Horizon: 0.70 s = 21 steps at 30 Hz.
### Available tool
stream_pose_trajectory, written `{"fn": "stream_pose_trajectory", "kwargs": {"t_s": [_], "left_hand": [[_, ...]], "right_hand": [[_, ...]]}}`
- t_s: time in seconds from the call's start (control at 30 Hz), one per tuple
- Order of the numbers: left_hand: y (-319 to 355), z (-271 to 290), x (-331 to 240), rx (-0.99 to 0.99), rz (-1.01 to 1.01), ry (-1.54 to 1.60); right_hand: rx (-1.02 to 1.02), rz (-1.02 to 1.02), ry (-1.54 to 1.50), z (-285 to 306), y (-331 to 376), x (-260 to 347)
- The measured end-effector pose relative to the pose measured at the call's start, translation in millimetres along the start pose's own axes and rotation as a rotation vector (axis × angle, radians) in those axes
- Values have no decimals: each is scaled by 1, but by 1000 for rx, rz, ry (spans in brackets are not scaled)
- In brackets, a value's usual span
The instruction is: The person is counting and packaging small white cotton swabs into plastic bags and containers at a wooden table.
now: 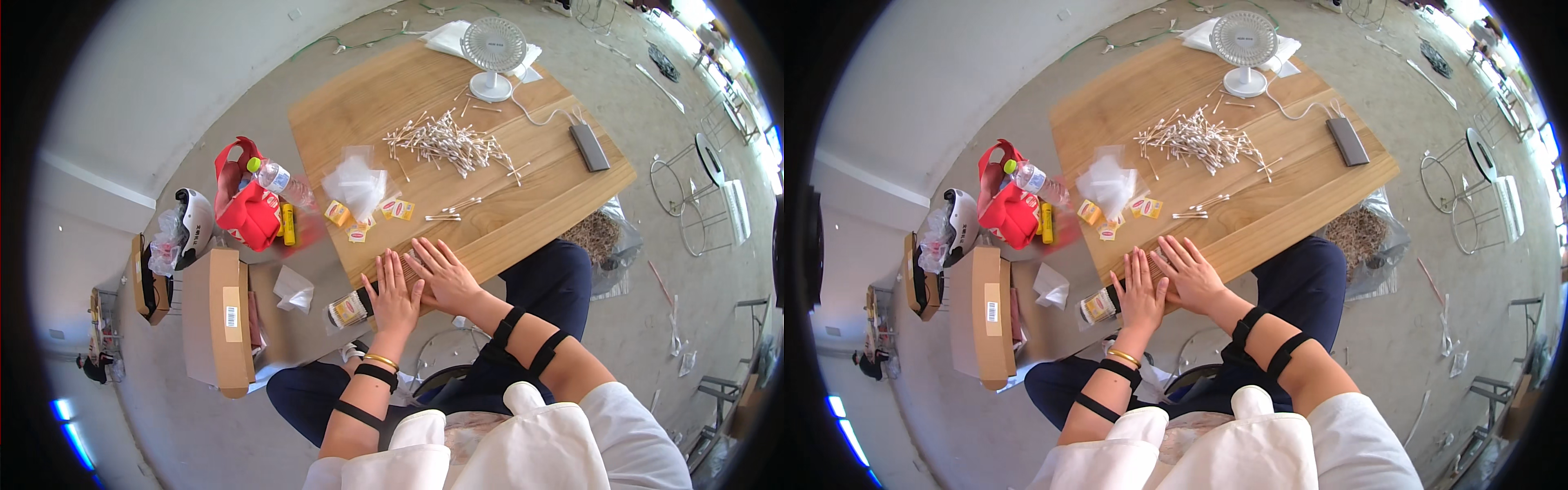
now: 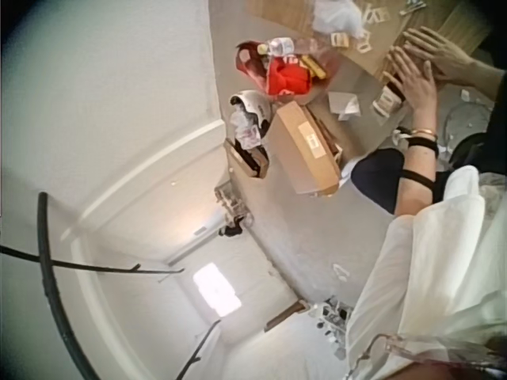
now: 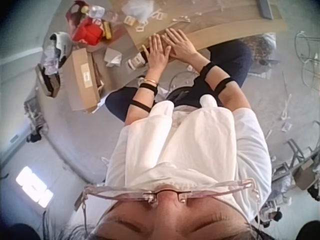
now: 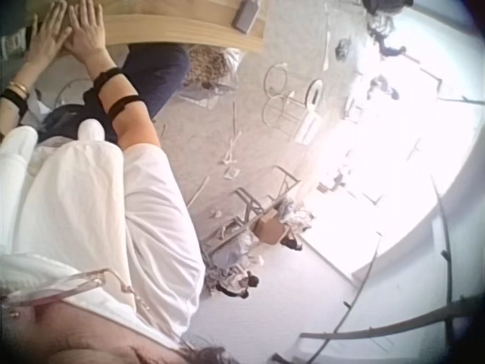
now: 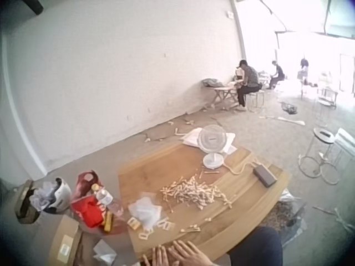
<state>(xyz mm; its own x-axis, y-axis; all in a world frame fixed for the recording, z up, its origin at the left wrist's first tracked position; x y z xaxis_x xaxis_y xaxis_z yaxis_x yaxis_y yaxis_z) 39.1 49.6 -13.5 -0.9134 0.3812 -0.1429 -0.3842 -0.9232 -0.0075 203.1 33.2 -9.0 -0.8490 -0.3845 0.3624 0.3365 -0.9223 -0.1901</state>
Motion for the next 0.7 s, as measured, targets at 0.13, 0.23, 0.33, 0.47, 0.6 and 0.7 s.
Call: {"fn": "stream_pose_trajectory", "kwargs": {"t_s": [0.13, 0.23, 0.33, 0.47, 0.6, 0.7], "left_hand": [[2, -1, 5, -17, -35, 36], [7, 1, 8, -33, -71, 140], [11, 8, 10, -99, -24, 189], [13, 16, 21, -62, 78, -20], [19, 7, 15, -22, 24, -2], [19, -2, 8, -84, 56, 100]], "right_hand": [[47, -19, -30, 6, -4, 1], [50, -16, 19, 6, -11, 3], [1, -30, -8, 1, -13, 5], [24, -49, -27, 2, -8, 4], [62, -40, 75, -5, -9, 15], [55, -9, 134, -13, -9, 16]]}}
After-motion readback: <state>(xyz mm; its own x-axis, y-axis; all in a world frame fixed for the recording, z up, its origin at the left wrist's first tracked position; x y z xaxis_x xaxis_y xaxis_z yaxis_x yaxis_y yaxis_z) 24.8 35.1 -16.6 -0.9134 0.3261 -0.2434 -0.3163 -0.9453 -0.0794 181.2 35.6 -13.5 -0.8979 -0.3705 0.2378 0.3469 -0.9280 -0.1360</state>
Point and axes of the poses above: each hand's wrist, its own y-axis away from the middle knuckle, its own z-axis out of the back of the hand, x = y × z, the point moved 1 cm from there along -y, towards the middle knuckle, and after that the axes turned 3 degrees about -y, right-handed, at the moved point
